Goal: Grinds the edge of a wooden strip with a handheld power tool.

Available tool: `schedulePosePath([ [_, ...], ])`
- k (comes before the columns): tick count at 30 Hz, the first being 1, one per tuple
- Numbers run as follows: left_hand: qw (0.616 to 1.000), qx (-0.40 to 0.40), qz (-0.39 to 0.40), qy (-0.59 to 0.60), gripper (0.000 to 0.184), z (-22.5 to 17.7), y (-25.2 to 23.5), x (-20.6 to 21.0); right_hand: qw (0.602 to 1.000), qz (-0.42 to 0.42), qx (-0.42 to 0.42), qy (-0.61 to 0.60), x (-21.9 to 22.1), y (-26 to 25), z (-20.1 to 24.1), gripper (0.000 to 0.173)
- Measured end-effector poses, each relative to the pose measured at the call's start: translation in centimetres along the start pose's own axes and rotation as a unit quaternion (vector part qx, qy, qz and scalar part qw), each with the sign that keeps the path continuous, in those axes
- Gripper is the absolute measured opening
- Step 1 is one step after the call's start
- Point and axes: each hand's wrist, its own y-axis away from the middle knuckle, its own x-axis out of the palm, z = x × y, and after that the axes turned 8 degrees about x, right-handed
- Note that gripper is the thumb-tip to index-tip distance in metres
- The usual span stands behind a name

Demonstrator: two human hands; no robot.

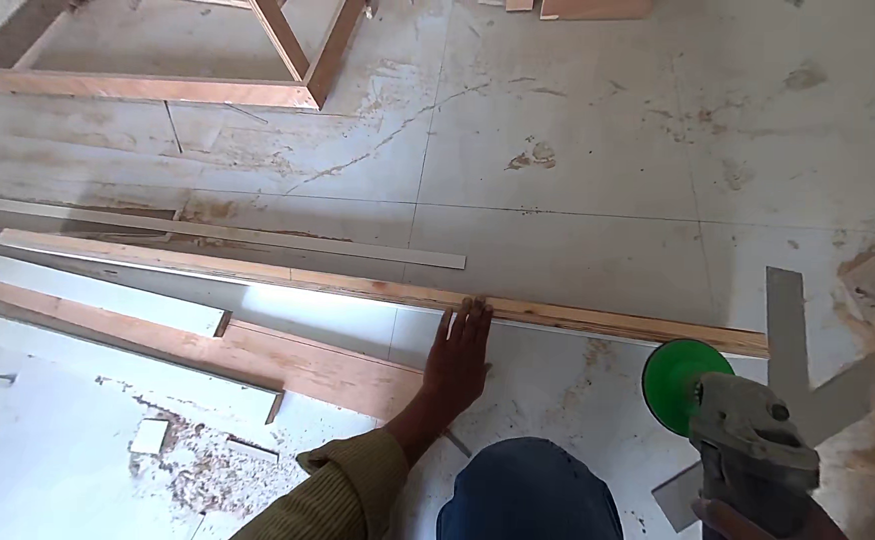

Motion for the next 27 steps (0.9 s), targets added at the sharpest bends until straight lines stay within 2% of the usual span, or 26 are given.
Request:
schedulePosePath([
  [3,1.0,-0.006,-0.012,-0.028,0.098,1.2,1.4,0.7,0.999,0.03,-0.021,0.038,1.6,-0.6,0.9,0.075],
  [5,0.999,0.006,-0.037,-0.02,0.09,1.6,2.1,0.7,0.997,0.035,-0.032,0.054,2.9,-0.4,2.3,0.073],
  [7,0.997,0.008,-0.068,0.036,0.065,1.9,2.9,-0.5,0.995,0.042,-0.05,0.081,4.2,0.0,4.0,0.071],
  [9,0.976,-0.015,-0.178,0.128,0.04,1.5,4.1,-1.7,0.989,0.045,-0.092,0.111,5.8,0.2,5.8,0.065],
  [10,0.956,-0.027,-0.229,0.183,0.036,1.2,4.7,-2.1,0.984,0.048,-0.11,0.129,6.8,0.4,6.9,0.063],
  [12,0.905,-0.035,-0.279,0.32,0.044,0.2,6.0,-2.7,0.974,0.062,-0.143,0.163,9.2,0.7,9.2,0.061],
  [14,0.868,-0.036,-0.258,0.423,0.067,-0.5,6.8,-3.2,0.961,0.096,-0.165,0.201,11.8,1.2,12.0,0.06],
  [16,0.872,-0.073,-0.207,0.438,0.088,-0.4,7.2,-3.7,0.944,0.129,-0.193,0.234,14.6,1.8,14.6,0.057],
  [17,0.874,-0.109,-0.183,0.436,0.091,0.0,7.3,-4.2,0.935,0.148,-0.203,0.249,16.0,2.2,15.8,0.058],
  [21,0.861,-0.254,-0.164,0.408,0.092,3.7,7.4,-7.3,0.899,0.208,-0.215,0.319,20.9,3.6,20.0,0.059],
  [27,0.898,-0.302,-0.116,0.3,0.096,9.1,7.3,-9.3,0.874,0.236,-0.261,0.334,25.1,6.5,23.2,0.051],
])
